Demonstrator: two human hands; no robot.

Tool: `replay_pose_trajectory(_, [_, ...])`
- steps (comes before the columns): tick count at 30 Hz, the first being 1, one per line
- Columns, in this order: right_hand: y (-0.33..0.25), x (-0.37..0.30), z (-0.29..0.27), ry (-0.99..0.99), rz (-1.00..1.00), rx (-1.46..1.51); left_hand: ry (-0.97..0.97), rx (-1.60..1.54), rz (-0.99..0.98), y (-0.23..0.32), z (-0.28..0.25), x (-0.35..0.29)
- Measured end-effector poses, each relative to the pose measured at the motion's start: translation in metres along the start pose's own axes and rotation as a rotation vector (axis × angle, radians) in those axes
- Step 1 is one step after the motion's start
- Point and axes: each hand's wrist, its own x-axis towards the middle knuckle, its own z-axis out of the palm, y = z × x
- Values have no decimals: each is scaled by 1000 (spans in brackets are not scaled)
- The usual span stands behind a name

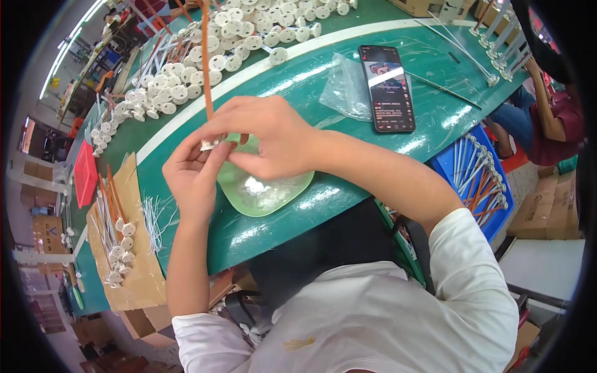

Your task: Assembling small plastic base components onto LED light strips using a hand tool.

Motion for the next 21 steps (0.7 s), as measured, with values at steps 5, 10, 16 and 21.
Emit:
replay_pose_trajectory(5, [-4, -6, -10, 176, 255, 24, -31, -282, -50, -5, 0, -1])
replay_pose_trajectory(10, [-6, 1, -15, 126, 446, 141, -129, -397, -27, 1, 4, -4])
replay_pose_trajectory(16, [8, -7, -6, -54, 535, 323, -190, -550, -88, 5, 4, -2])
replay_pose_trajectory(21, [7, -3, -8, -25, 530, 335, -168, -441, -88, -2, 5, -3])
